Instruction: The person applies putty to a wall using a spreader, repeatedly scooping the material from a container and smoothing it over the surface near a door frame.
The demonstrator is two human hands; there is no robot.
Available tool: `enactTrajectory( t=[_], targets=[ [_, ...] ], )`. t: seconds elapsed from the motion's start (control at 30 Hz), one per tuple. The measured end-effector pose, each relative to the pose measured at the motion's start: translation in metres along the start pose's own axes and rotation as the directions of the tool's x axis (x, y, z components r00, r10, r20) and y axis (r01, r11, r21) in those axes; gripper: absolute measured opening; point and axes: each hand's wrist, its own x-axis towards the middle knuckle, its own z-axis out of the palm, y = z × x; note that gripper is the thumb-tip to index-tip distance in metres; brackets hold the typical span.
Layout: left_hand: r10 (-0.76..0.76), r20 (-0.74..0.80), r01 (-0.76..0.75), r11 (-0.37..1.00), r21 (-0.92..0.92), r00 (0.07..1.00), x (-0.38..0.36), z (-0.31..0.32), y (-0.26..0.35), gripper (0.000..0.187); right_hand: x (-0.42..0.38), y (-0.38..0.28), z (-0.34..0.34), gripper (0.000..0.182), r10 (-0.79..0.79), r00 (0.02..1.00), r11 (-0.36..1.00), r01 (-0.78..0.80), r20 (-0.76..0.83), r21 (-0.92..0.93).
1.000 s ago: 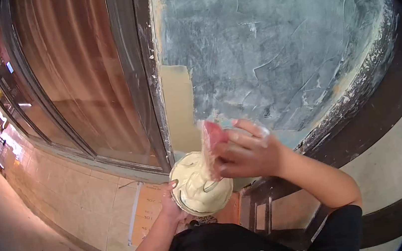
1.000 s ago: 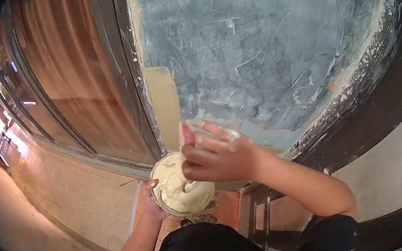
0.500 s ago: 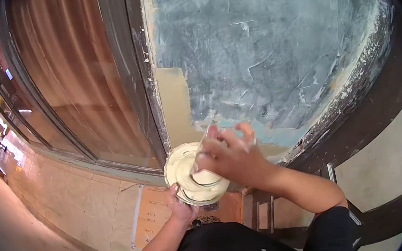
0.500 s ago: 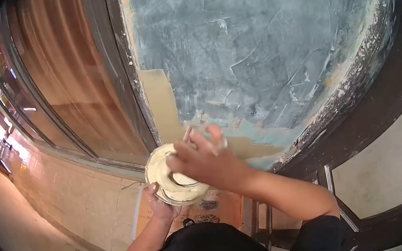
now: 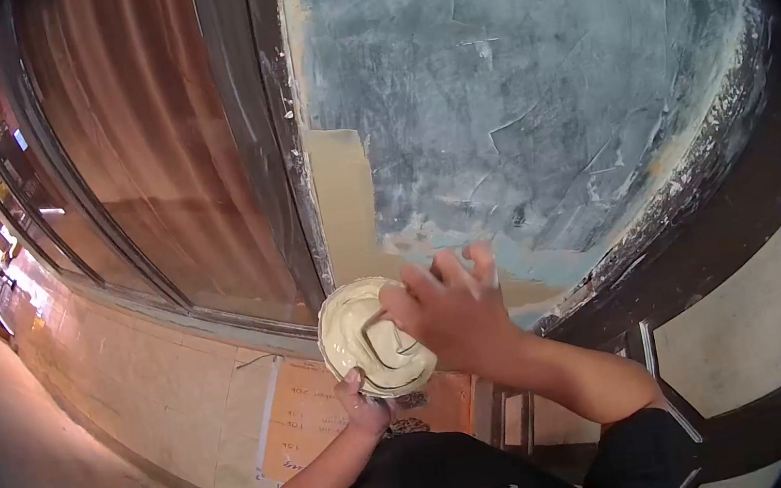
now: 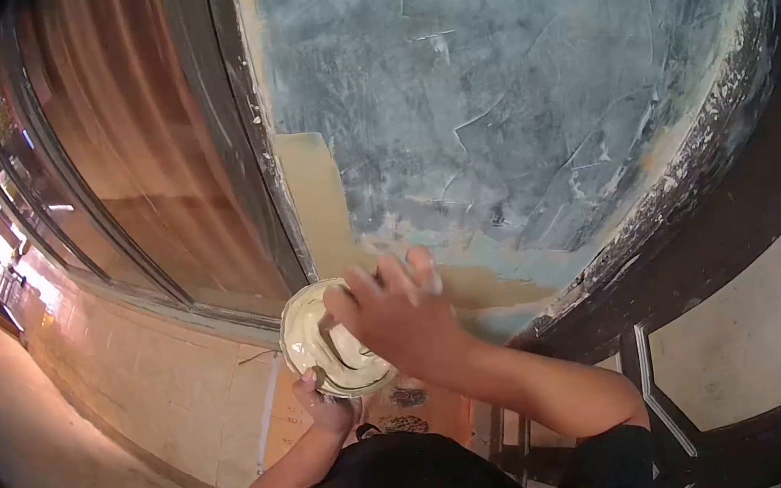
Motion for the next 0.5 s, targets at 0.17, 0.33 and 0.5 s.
enactTrajectory(
  t=[0.17, 0.33, 0.5],
  targets=[
    [-0.033, -0.007, 0.033, 0.996, -0.081, 0.999, 0.006, -0.006, 0.008, 0.071, 0.017, 0.03, -0.021, 0.022, 0.035, 0.998, 0.998, -0.038, 0.058, 0.052],
    [-0.093, -0.064, 0.092, 0.996, -0.019, 0.994, 0.007, -0.025, 0.005, 0.073, 0.02, 0.03, -0.03, 0.02, -0.02, 0.998, 0.999, 0.017, 0.065, 0.043],
    [-0.162, -0.022, 0.161, 0.987, -0.021, 0.987, 0.007, -0.005, 0.012, 0.071, 0.009, -0.005, 0.001, 0.012, -0.123, 0.992, 0.981, 0.12, 0.01, 0.155]
  ],
)
